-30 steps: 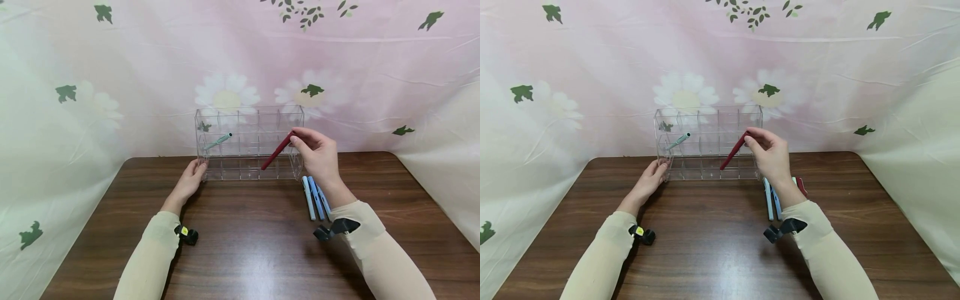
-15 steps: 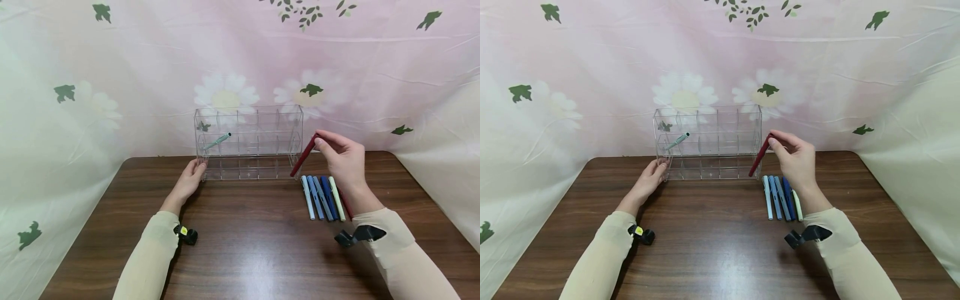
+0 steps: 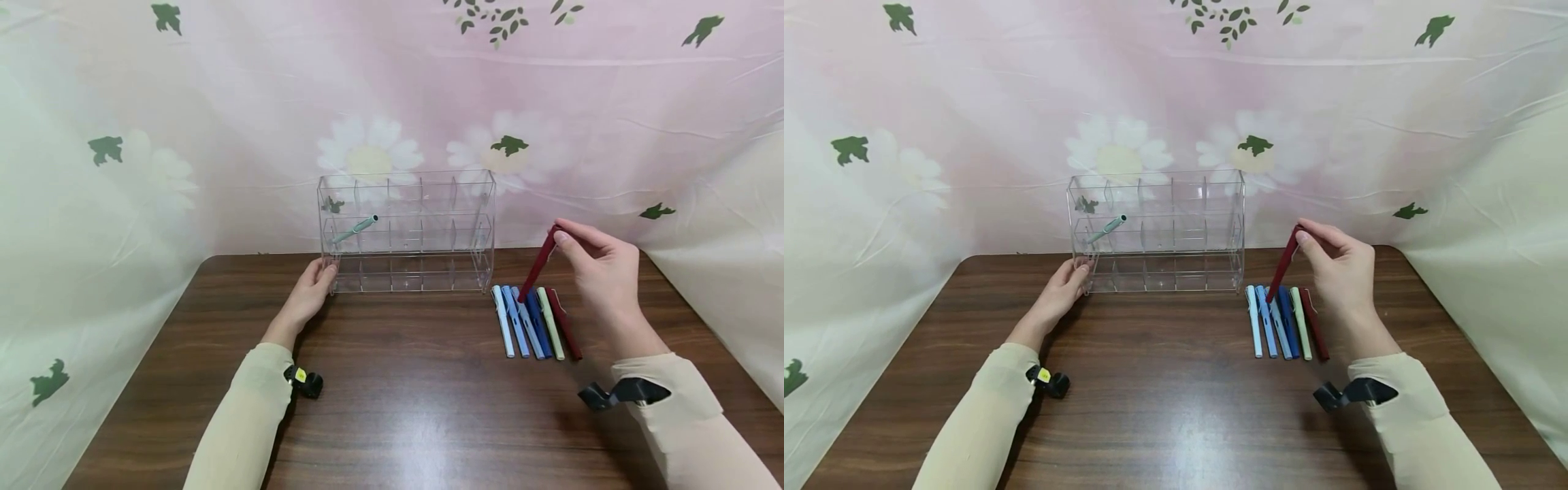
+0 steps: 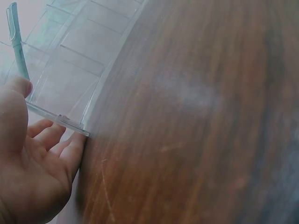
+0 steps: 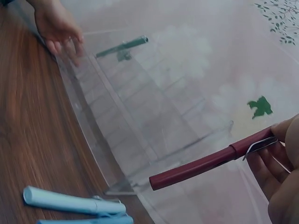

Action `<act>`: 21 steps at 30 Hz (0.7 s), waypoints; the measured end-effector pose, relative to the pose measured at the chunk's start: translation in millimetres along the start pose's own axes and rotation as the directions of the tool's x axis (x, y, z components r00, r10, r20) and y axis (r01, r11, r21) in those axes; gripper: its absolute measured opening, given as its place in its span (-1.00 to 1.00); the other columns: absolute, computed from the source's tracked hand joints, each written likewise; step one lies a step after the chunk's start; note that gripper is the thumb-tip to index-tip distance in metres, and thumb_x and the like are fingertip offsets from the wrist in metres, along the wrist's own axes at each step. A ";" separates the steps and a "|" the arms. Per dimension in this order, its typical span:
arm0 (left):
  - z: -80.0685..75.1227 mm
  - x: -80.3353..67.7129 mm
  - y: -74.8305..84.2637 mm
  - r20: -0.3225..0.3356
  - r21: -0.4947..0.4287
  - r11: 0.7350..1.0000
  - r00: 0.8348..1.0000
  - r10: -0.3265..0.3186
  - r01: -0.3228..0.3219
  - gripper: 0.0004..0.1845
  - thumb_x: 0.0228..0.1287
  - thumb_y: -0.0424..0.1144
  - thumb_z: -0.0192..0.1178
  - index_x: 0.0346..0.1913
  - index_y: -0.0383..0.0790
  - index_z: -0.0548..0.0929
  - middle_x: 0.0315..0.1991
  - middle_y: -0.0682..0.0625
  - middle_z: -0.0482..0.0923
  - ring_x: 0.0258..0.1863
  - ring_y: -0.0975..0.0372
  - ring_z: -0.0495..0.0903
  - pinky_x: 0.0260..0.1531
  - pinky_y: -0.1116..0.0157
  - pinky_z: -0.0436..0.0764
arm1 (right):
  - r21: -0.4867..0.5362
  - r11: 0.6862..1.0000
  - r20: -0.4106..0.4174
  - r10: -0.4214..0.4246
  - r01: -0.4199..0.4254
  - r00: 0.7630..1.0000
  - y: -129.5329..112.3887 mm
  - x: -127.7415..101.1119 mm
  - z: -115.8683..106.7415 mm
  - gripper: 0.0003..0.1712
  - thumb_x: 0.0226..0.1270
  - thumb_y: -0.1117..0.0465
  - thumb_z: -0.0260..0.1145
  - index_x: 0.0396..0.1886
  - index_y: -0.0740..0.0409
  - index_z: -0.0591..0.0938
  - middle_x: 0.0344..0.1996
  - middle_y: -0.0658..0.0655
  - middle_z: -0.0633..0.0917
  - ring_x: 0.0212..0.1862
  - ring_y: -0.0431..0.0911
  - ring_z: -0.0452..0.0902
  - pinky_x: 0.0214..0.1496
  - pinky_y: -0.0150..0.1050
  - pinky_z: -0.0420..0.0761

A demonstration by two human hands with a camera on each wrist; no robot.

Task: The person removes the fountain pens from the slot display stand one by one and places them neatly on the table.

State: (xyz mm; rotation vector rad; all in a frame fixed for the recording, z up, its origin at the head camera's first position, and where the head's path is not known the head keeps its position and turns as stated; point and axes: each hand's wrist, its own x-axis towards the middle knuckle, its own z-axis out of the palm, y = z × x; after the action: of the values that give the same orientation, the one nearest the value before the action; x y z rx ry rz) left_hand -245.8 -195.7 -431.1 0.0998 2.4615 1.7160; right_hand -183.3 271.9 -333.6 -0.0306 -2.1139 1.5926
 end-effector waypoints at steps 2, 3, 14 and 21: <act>-0.3 0.1 0.3 0.002 -0.005 1.000 1.000 0.001 -0.001 -0.32 0.80 0.05 -0.15 0.72 -0.25 0.09 0.71 -0.22 0.20 0.70 -0.09 0.20 0.66 -0.11 0.27 | -0.047 0.999 -0.006 -0.005 0.005 1.000 2.8 1.2 -5.1 -0.59 0.53 0.19 0.44 0.28 0.22 0.76 -0.17 -0.43 0.81 -0.13 -0.46 0.75 0.00 -0.66 0.65; -0.3 0.3 0.7 0.004 -0.007 1.000 1.000 0.003 -0.003 -0.32 0.80 0.05 -0.15 0.72 -0.26 0.08 0.71 -0.22 0.19 0.70 -0.09 0.20 0.66 -0.11 0.27 | -0.076 0.997 -0.005 -0.008 0.007 1.000 4.4 1.5 -7.8 -0.59 0.54 0.17 0.44 0.29 0.21 0.76 -0.17 -0.47 0.80 -0.12 -0.49 0.74 0.00 -0.67 0.64; 0.6 1.4 2.2 0.007 -0.009 1.000 1.000 -0.003 0.003 -0.33 0.81 0.01 -0.17 0.73 -0.25 0.06 0.72 -0.21 0.17 0.70 -0.10 0.19 0.66 -0.13 0.27 | -0.212 0.977 0.049 0.043 -0.032 0.998 27.2 5.4 -39.9 -0.53 0.57 0.10 0.42 0.34 0.22 0.72 -0.24 -0.65 0.72 -0.14 -0.63 0.65 -0.11 -0.73 0.57; 0.6 0.4 1.8 0.004 -0.005 1.000 1.000 -0.007 0.007 -0.33 0.81 0.03 -0.17 0.73 -0.23 0.06 0.72 -0.20 0.17 0.70 -0.10 0.20 0.66 -0.13 0.27 | -0.347 0.935 0.108 0.123 -0.079 0.986 42.7 6.0 -54.9 -0.47 0.59 -0.06 0.38 0.35 0.17 0.73 -0.33 -0.71 0.65 -0.17 -0.64 0.56 -0.18 -0.72 0.51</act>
State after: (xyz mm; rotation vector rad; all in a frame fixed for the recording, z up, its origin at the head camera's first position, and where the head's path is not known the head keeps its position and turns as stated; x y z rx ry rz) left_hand -246.1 -194.4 -429.6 0.0934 2.4513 1.7175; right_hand -178.5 336.7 -359.3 -0.1598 -2.5054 1.2910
